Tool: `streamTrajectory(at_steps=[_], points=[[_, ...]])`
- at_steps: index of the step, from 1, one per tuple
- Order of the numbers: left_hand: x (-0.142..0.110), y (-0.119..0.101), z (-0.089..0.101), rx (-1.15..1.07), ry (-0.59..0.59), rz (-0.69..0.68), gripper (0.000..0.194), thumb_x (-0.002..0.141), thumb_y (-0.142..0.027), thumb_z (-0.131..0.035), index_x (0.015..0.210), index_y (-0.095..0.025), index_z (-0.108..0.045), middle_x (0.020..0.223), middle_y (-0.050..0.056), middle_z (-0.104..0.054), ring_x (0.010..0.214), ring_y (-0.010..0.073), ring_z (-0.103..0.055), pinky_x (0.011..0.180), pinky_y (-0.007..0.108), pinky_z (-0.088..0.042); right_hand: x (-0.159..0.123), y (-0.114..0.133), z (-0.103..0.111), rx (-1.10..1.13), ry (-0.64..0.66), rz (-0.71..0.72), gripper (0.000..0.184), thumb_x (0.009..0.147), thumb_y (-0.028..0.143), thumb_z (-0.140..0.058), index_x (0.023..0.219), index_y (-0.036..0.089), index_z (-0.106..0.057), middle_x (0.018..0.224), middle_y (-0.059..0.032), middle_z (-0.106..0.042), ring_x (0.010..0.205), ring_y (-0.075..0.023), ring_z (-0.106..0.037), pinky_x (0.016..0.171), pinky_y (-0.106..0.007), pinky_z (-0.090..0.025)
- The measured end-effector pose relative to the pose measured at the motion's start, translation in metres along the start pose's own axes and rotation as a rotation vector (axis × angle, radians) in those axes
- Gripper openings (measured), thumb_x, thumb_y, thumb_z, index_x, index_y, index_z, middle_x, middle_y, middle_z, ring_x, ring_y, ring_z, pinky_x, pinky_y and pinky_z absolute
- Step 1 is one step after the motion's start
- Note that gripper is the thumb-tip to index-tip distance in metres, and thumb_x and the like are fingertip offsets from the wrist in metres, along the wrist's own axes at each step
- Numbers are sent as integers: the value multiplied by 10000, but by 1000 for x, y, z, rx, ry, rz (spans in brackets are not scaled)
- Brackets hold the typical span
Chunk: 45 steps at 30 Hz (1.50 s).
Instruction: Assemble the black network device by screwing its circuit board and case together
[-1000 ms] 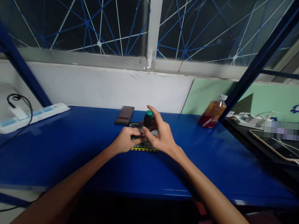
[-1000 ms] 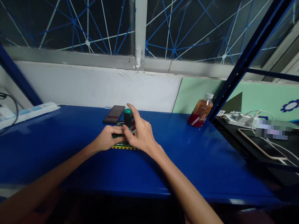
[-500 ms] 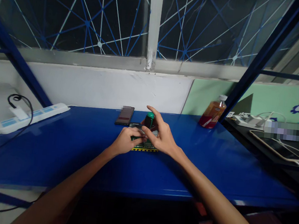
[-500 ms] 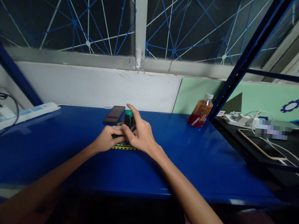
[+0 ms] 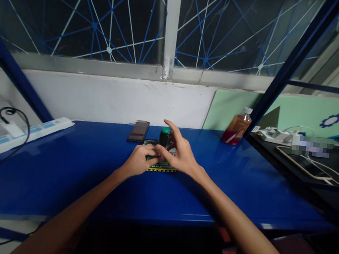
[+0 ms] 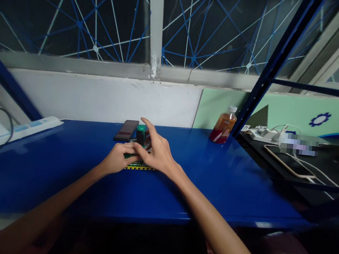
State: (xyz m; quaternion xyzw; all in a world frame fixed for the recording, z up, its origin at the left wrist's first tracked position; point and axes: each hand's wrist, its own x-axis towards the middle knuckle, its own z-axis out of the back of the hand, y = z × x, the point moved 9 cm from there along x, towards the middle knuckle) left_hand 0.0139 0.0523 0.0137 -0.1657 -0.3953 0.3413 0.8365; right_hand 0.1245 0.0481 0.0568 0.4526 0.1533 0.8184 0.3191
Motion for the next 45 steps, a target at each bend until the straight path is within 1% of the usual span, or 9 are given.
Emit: streamTrajectory(at_steps=[5, 11, 16, 19, 25, 28, 34, 41, 45], points=[[-1, -4, -3, 14, 28, -6, 155, 865, -233, -616, 858, -176, -760, 878, 60, -741, 843, 203, -681, 785, 329, -513, -1, -2, -1, -3, 9, -3, 723, 841, 328, -508, 1493, 229, -212, 876, -22, -601, 672, -171, -562, 649, -350, -494], [-1, -4, 3, 59, -66, -8, 131, 840, -254, -649, 797, -193, -757, 803, 34, -737, 754, 184, -672, 708, 303, -511, -2, -2, 0, -39, -18, 5, 717, 852, 383, -532, 1489, 239, -235, 894, -28, -601, 673, -173, -553, 636, -349, -491], [0, -7, -3, 52, 21, -16, 173, 870, -235, -598, 824, -191, -760, 833, 51, -740, 789, 200, -675, 730, 321, -504, -3, 1, 0, -2, 15, 23, 727, 849, 331, -491, 1503, 224, -194, 911, -33, -627, 689, -178, -583, 664, -355, -502], [-1, -7, -4, 112, 28, -35, 171, 871, -227, -592, 841, -190, -756, 849, 52, -738, 805, 204, -665, 745, 331, -499, -3, 1, -1, -4, 30, 16, 708, 853, 322, -478, 1499, 225, -205, 951, -42, -641, 676, -175, -591, 671, -362, -512], [-3, -4, 3, 126, -63, -48, 131, 840, -214, -641, 763, -199, -747, 763, 25, -727, 715, 177, -655, 684, 305, -493, -4, 4, -1, -30, -2, 45, 646, 886, 373, -495, 1476, 253, -260, 1130, -70, -614, 774, -184, -614, 718, -369, -533], [-2, -5, 2, 90, -32, -24, 144, 847, -219, -627, 780, -196, -753, 782, 33, -739, 735, 186, -676, 712, 314, -509, -5, 3, -1, -47, -4, 36, 659, 885, 391, -499, 1480, 247, -256, 1090, -69, -620, 795, -196, -614, 720, -376, -533], [-1, -6, -4, 49, 56, -8, 169, 859, -201, -596, 907, -199, -758, 912, 52, -754, 875, 210, -692, 820, 337, -517, -5, 1, -3, -14, 32, 25, 659, 894, 348, -467, 1495, 242, -220, 981, -49, -637, 681, -177, -593, 688, -380, -530], [-3, -1, 0, 79, -28, -37, 101, 830, -209, -658, 845, -195, -757, 856, 42, -752, 807, 195, -683, 755, 324, -505, -5, 3, 1, -39, -3, 48, 651, 885, 357, -488, 1482, 252, -251, 1069, -64, -610, 779, -196, -602, 708, -385, -534], [-2, -3, -1, 64, -13, -29, 118, 847, -220, -644, 852, -195, -759, 857, 43, -754, 809, 197, -689, 755, 328, -509, -5, 3, 1, -50, 4, 46, 657, 885, 377, -489, 1483, 246, -250, 1061, -66, -613, 772, -198, -603, 707, -389, -532]])
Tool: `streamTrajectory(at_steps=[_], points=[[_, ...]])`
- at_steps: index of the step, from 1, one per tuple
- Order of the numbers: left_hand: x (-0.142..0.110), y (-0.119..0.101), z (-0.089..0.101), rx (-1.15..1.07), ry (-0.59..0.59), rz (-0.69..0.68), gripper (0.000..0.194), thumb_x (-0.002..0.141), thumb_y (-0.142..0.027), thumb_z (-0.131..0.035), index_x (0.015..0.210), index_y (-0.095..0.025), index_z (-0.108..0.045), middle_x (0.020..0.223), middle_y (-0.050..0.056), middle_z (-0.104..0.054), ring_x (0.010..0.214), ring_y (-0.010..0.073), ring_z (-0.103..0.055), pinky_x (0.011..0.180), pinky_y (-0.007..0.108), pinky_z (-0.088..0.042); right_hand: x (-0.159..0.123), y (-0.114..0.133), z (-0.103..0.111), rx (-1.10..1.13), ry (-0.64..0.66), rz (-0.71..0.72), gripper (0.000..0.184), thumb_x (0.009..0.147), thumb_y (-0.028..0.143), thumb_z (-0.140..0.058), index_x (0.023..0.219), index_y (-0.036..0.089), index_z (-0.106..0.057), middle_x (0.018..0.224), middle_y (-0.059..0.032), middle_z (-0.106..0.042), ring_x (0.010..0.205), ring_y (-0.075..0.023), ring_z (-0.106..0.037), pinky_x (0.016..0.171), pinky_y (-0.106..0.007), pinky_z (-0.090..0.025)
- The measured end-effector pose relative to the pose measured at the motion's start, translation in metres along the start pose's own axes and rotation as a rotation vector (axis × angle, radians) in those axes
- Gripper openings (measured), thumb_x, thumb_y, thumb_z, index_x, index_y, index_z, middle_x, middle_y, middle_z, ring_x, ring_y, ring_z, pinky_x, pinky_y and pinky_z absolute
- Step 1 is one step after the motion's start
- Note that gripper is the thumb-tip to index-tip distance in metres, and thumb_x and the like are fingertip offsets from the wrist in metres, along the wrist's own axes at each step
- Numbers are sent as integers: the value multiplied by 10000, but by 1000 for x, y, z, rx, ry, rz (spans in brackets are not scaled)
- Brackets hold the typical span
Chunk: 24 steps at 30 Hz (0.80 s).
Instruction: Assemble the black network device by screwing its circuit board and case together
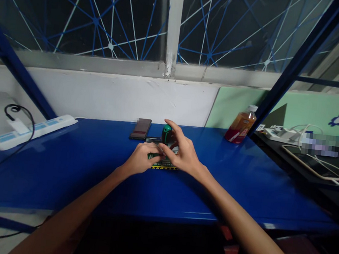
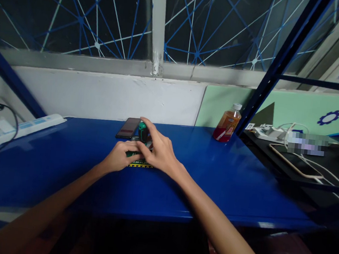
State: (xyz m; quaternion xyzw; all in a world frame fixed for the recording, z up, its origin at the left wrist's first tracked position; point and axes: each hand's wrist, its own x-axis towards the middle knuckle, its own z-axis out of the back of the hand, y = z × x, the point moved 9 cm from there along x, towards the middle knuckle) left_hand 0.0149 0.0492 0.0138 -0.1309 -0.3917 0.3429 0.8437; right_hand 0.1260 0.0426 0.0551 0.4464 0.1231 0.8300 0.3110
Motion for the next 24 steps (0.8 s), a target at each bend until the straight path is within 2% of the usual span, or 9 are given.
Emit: streamTrajectory(at_steps=[10, 15, 18, 24], points=[[-1, -1, -5, -4, 60, -5, 152, 873, -192, -601, 895, -182, -751, 920, 57, -752, 887, 215, -687, 844, 350, -506, 1, 3, 4, 11, -10, 16, 632, 889, 349, -467, 1477, 223, -272, 1014, -58, -622, 776, -194, -605, 706, -374, -519], [0, -2, -7, -8, 101, -2, 173, 875, -164, -577, 868, -188, -749, 891, 44, -748, 917, 215, -683, 861, 337, -501, 1, 2, 5, 23, -8, 23, 622, 891, 347, -463, 1473, 224, -281, 934, -35, -613, 676, -167, -582, 663, -360, -518], [0, -4, -6, -10, 99, -10, 176, 872, -159, -574, 892, -183, -747, 912, 50, -749, 913, 215, -684, 844, 333, -506, 0, 2, 3, 28, 14, 24, 625, 896, 341, -464, 1479, 225, -270, 916, -25, -617, 654, -159, -584, 660, -355, -525], [0, -8, -2, -11, 47, -58, 121, 851, -195, -626, 886, -183, -741, 887, 48, -746, 868, 208, -678, 799, 339, -508, -1, 7, 6, -18, -21, 59, 580, 914, 354, -486, 1460, 250, -320, 1008, -44, -636, 755, -173, -617, 694, -351, -543]])
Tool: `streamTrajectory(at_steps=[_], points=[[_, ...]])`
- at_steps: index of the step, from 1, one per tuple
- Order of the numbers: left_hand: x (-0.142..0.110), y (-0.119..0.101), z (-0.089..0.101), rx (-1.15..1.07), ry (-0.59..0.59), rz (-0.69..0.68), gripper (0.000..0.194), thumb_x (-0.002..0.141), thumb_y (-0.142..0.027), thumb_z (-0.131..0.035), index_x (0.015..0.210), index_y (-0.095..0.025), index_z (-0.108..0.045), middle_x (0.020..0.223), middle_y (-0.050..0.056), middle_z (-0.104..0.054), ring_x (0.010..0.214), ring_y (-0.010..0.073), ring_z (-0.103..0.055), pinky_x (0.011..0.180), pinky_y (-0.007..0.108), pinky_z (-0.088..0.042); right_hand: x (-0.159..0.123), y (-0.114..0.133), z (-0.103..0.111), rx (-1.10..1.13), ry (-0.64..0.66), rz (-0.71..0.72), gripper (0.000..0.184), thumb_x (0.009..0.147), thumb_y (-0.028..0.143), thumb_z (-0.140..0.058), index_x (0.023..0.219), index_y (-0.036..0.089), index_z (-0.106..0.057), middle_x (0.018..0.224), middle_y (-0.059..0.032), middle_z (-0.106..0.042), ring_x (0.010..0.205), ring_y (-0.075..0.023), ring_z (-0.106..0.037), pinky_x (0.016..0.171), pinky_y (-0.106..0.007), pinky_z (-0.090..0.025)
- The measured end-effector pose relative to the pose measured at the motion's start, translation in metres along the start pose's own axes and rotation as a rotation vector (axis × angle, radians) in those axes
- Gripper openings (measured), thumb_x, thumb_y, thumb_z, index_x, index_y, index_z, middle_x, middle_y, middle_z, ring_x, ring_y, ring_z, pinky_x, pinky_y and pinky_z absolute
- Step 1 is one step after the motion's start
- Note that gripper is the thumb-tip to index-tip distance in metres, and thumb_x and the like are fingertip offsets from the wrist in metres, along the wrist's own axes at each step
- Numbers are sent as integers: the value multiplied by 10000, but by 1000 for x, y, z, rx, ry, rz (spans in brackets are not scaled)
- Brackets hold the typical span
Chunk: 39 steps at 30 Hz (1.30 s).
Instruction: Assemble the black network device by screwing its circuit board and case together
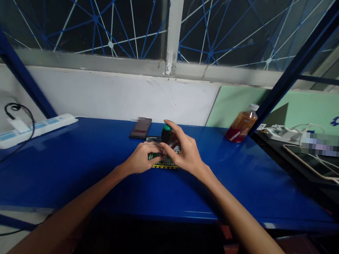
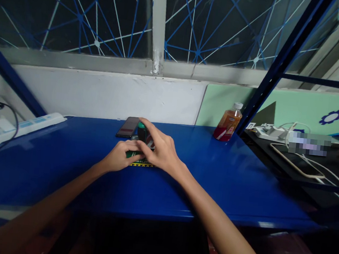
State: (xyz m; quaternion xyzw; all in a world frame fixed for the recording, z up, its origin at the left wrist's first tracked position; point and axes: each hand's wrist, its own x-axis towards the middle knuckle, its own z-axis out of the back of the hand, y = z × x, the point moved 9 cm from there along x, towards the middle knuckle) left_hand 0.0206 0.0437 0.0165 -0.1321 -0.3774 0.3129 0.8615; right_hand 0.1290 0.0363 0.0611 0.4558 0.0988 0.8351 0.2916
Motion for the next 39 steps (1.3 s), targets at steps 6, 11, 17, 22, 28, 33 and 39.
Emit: streamTrajectory(at_steps=[6, 11, 17, 22, 28, 33, 39], points=[[-1, 7, 3, 3, -73, 8, 92, 836, -245, -680, 816, -181, -743, 831, 46, -740, 792, 196, -665, 741, 337, -501, -1, 7, 1, -51, -12, 66, 580, 930, 367, -496, 1472, 260, -319, 900, -35, -623, 767, -180, -618, 693, -348, -541], [-2, 9, 0, -18, -48, 7, 130, 867, -279, -653, 841, -193, -747, 829, 38, -732, 803, 189, -656, 758, 340, -492, -2, 10, 2, -62, -14, 79, 607, 925, 338, -482, 1490, 263, -274, 1053, -54, -631, 819, -184, -623, 732, -359, -538], [-1, 10, -3, -32, -14, 16, 163, 895, -280, -620, 830, -197, -745, 810, 40, -708, 781, 180, -639, 723, 316, -480, -1, 6, 1, -31, 15, 62, 634, 907, 331, -479, 1495, 242, -260, 1118, -64, -624, 818, -187, -629, 741, -370, -540], [-2, 13, -7, -57, 9, 29, 148, 902, -259, -609, 892, -198, -743, 858, 46, -719, 811, 186, -648, 748, 314, -484, -2, 1, 0, 17, 40, 33, 634, 903, 308, -460, 1498, 241, -250, 1102, -52, -631, 775, -170, -628, 706, -351, -539], [-3, 14, -10, -57, 47, 53, 176, 916, -266, -585, 947, -210, -748, 940, 50, -739, 873, 198, -665, 801, 329, -493, -1, -3, -3, 14, 47, -17, 610, 909, 333, -467, 1482, 230, -285, 876, -13, -645, 678, -158, -609, 652, -325, -525], [-2, 13, -8, -56, 45, 59, 193, 916, -278, -580, 910, -213, -761, 923, 50, -746, 863, 200, -668, 805, 339, -496, 0, -3, -1, -16, 0, 12, 560, 921, 335, -493, 1453, 244, -346, 894, -18, -639, 573, -121, -542, 628, -317, -515], [-1, 11, -8, -100, 51, 64, 188, 901, -239, -578, 876, -219, -763, 903, 41, -748, 864, 199, -673, 794, 339, -509, -1, -5, -3, -54, -23, 32, 560, 928, 397, -519, 1445, 243, -370, 904, -34, -636, 590, -138, -553, 633, -336, -531]])
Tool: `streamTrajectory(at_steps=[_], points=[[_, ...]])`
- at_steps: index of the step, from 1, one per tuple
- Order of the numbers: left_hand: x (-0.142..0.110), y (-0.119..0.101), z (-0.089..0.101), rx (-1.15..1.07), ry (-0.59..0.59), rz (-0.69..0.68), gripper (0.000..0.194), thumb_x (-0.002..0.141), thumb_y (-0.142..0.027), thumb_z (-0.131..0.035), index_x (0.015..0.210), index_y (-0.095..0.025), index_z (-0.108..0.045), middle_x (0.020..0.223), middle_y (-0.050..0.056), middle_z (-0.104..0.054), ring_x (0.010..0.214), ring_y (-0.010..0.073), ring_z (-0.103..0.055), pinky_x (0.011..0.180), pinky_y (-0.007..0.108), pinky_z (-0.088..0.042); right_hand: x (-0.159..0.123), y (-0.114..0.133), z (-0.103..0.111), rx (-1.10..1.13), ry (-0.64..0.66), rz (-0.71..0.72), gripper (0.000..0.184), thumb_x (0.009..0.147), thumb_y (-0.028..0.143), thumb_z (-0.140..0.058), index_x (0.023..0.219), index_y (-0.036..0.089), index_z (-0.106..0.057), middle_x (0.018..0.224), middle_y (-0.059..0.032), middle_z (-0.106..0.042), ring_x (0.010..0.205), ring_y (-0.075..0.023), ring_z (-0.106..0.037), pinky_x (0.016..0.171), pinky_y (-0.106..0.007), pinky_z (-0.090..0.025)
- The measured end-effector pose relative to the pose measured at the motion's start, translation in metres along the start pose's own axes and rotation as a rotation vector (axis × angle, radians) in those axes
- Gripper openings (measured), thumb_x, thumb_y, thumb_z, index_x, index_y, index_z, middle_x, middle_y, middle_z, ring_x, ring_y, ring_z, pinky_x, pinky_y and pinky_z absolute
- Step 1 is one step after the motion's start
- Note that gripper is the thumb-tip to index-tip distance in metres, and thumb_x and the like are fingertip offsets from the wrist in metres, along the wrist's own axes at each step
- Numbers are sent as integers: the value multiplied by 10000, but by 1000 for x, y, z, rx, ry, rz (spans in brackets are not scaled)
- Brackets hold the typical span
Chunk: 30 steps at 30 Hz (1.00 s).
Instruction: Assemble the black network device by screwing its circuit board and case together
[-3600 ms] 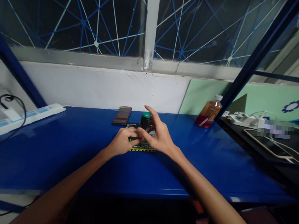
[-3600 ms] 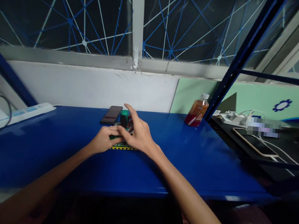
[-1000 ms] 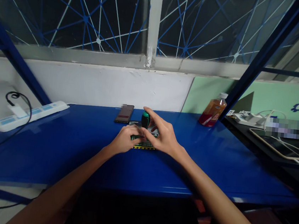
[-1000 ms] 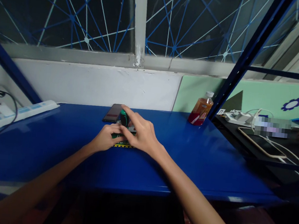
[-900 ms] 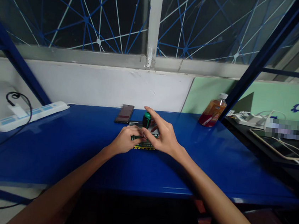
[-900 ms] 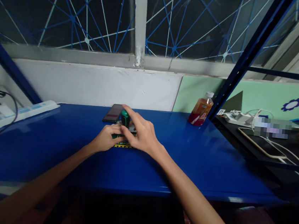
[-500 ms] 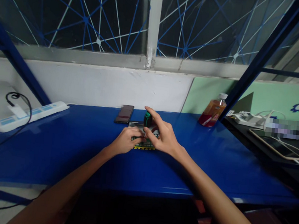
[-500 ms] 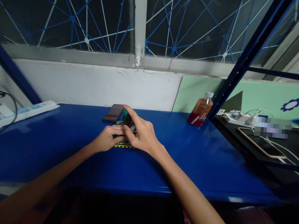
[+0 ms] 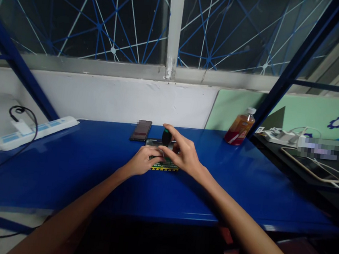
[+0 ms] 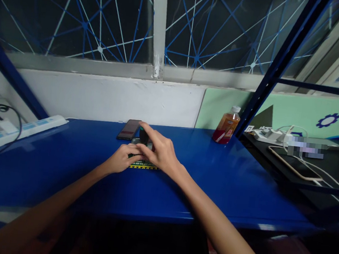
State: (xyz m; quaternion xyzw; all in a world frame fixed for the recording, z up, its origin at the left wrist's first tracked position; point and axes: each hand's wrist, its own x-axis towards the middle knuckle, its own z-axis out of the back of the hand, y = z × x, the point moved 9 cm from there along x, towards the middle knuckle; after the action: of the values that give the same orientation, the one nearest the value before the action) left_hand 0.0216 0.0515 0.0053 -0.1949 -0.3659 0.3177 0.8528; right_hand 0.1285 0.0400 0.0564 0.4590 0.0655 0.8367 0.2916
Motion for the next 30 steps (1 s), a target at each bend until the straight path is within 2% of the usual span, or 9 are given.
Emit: streamTrajectory(at_steps=[5, 8, 11, 14, 17, 19, 21, 25, 30], points=[[0, 2, -1, -23, -8, 17, 194, 898, -228, -576, 823, -188, -750, 845, 48, -745, 814, 197, -680, 779, 334, -514, -1, 0, -2, 6, 27, -10, 610, 904, 430, -538, 1454, 244, -351, 919, -39, -653, 606, -148, -586, 603, -332, -526], [-1, 1, 0, 19, -10, -2, 193, 901, -217, -570, 829, -185, -746, 845, 49, -739, 830, 202, -673, 786, 335, -506, -2, -2, -7, 49, 70, -43, 650, 900, 361, -517, 1487, 226, -272, 757, 5, -628, 562, -147, -582, 559, -311, -505], [-1, -2, 1, 51, 5, -22, 182, 910, -233, -567, 901, -191, -743, 899, 58, -735, 883, 208, -664, 809, 341, -498, -2, -5, -9, 107, 79, -90, 683, 879, 304, -510, 1495, 214, -231, 631, 47, -564, 507, -144, -560, 510, -294, -472], [-1, -3, 3, 88, 21, -12, 230, 881, -320, -628, 1051, -188, -710, 1017, 85, -717, 969, 225, -640, 863, 366, -488, 1, -13, -7, 212, 58, -159, 702, 857, 295, -538, 1486, 225, -232, 652, 42, -585, 508, -143, -574, 505, -291, -471], [-3, 0, 2, 214, 55, 9, 513, 751, -464, -751, 1188, -217, -647, 1154, 97, -669, 1106, 275, -577, 956, 445, -430, 4, -27, 6, 307, -10, -240, 735, 853, 305, -555, 1489, 233, -196, 676, 31, -619, 508, -147, -594, 509, -299, -489], [-4, 3, -2, 305, 96, 12, 627, 696, -533, -771, 1233, -248, -616, 1203, 91, -640, 1143, 294, -548, 975, 477, -395, 5, -40, 21, 281, -72, -273, 735, 858, 312, -550, 1493, 236, -189, 674, 25, -628, 510, -154, -597, 509, -307, -495], [-5, 5, -6, 365, 138, 9, 637, 701, -558, -755, 1243, -259, -607, 1216, 90, -626, 1143, 298, -545, 964, 476, -385, 5, -53, 38, 193, -119, -284, 703, 855, 308, -549, 1481, 238, -238, 689, 15, -640, 524, -158, -601, 535, -321, -508], [-6, 4, -9, 414, 156, -3, 574, 750, -541, -720, 1234, -251, -614, 1220, 93, -618, 1128, 295, -552, 934, 448, -388, 3, -80, 58, 83, -100, -311, 623, 861, 309, -527, 1446, 212, -335, 665, 11, -650, 491, -156, -605, 576, -335, -520], [-6, 1, -8, 429, 146, -35, 529, 775, -526, -699, 1221, -252, -623, 1199, 90, -623, 1109, 296, -560, 917, 444, -389, -2, -103, 60, 7, -15, -356, 600, 822, 282, -542, 1400, 187, -409, 572, 30, -622, 469, -159, -599, 596, -332, -513]])
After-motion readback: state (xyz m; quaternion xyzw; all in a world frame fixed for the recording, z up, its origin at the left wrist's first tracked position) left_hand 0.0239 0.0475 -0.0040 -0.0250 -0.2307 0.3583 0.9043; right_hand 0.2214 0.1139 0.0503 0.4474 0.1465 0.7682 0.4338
